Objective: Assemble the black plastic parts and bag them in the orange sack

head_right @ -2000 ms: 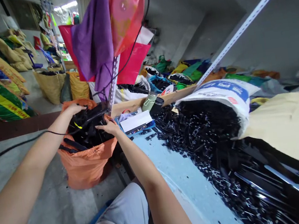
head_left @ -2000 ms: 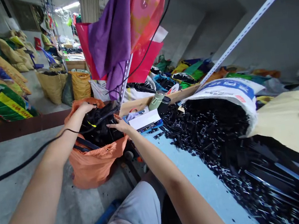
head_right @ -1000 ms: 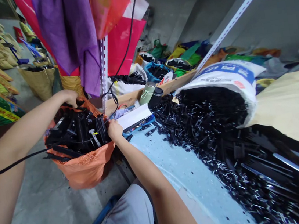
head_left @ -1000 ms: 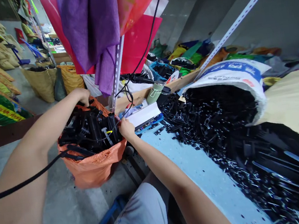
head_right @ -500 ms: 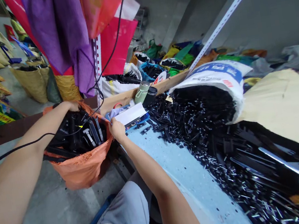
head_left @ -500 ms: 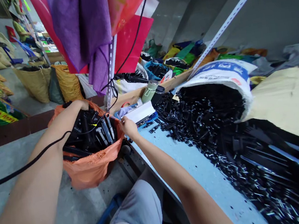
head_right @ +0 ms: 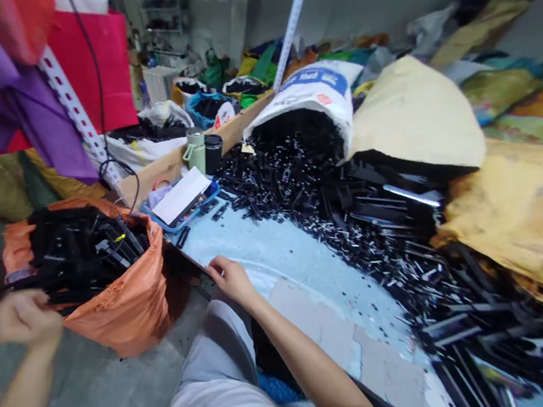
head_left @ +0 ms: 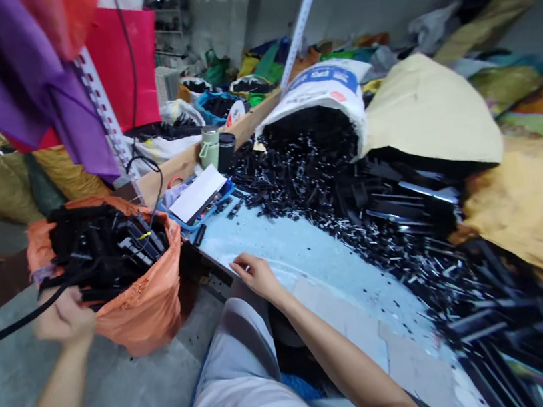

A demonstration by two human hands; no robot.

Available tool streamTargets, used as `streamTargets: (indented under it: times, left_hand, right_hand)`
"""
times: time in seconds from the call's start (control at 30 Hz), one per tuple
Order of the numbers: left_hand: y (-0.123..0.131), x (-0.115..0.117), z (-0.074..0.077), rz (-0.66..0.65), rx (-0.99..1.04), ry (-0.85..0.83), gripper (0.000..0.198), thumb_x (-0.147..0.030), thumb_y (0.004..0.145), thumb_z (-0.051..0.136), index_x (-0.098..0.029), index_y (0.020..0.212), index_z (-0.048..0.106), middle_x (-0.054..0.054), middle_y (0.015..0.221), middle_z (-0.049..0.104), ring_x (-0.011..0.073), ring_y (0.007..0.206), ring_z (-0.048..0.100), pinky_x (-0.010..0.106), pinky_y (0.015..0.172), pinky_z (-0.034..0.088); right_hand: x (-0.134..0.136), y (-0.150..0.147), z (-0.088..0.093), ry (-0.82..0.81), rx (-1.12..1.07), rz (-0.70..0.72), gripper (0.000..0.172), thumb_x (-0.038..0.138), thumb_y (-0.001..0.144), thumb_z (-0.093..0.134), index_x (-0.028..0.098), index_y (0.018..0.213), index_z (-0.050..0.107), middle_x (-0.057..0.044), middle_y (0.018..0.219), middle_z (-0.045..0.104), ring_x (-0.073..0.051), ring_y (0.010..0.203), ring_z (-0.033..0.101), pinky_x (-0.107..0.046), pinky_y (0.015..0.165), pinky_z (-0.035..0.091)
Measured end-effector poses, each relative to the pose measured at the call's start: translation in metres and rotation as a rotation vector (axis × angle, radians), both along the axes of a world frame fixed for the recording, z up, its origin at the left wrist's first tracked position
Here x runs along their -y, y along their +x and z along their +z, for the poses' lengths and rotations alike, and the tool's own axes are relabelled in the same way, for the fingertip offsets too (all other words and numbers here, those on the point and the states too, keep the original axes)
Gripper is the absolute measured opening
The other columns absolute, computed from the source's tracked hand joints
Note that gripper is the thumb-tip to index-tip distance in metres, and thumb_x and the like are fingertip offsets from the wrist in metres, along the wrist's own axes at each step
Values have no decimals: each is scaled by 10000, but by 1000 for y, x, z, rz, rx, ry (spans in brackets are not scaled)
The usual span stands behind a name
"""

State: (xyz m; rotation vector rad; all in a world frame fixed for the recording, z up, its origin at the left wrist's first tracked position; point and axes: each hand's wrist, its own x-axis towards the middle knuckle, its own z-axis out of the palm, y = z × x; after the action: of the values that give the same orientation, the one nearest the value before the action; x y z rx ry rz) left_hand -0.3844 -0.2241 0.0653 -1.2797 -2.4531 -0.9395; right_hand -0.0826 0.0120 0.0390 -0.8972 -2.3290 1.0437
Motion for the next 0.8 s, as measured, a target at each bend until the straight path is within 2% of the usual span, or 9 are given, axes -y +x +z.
streamTargets:
  times: [0.03,0.07,0.13,0.2,0.3,0.4,0.5,0.63,0.8]
  left_hand:
    - [24,4,-19,58,-10,173,387,-340,720,294,-366,541,636,33,523,621,282,658,630,456,660,464]
    - [51,-1,-35,-9,27,223,309,-345,700,361,-349,526,616,42,540,626,278,642,626,449,652,479]
    - [105,-32,-52,-250,110,82,217,-350,687,447,-319,528,592,55,561,624,264,639,627,439,682,505]
    - [151,-89,-54,-471,158,-140,163,-351,748,487,-306,676,626,64,717,658,245,779,636,398,778,512]
    - [190,-202,-42,-560,82,-184,243,-351,832,452,-257,999,601,94,1076,618,246,1105,528,386,986,413]
    - [204,-317,-30,-566,28,-288,417,-338,821,524,-149,1191,498,156,1284,484,277,1253,385,386,1049,320]
    - [210,-407,-22,-487,62,-327,474,-346,849,512,-70,1229,444,212,1324,424,298,1270,346,387,1044,287]
    - [212,-484,-16,-403,91,-299,490,-354,882,465,-7,1224,412,277,1339,375,337,1302,267,426,1038,249]
    - [195,-556,-12,-320,98,-264,550,-380,906,434,41,1252,357,295,1355,349,331,1315,223,423,1063,197]
  right_hand:
    - [1,19,-6,-33,-17,-63,294,425,873,450,192,798,613,-28,744,640,-136,661,557,-241,628,410]
    - [3,36,-12,-61,-32,-124,300,436,867,456,190,790,611,-29,738,641,-138,651,557,-246,625,414]
    - [8,63,-22,-100,-57,-219,310,454,856,465,191,775,607,-29,729,643,-142,636,557,-254,617,421]
    - [16,84,-30,-123,-75,-265,320,469,855,465,197,760,602,-27,717,642,-148,633,561,-258,610,427]
    - [33,113,-39,-133,-95,-289,324,477,869,453,211,753,598,-21,700,635,-155,632,573,-262,609,440]
    - [52,156,-50,-67,-101,-416,309,458,888,439,217,780,599,-28,717,638,-163,650,589,-271,630,456]
    - [68,213,-65,123,-53,-707,295,444,891,446,205,822,605,-69,785,655,-195,722,612,-310,685,471]
    - [81,275,-82,419,140,-984,319,460,876,471,182,858,627,-122,822,671,-258,770,618,-391,735,461]
    - [81,294,-102,596,327,-1077,226,390,855,524,217,850,669,-98,824,703,-272,742,647,-395,681,467]
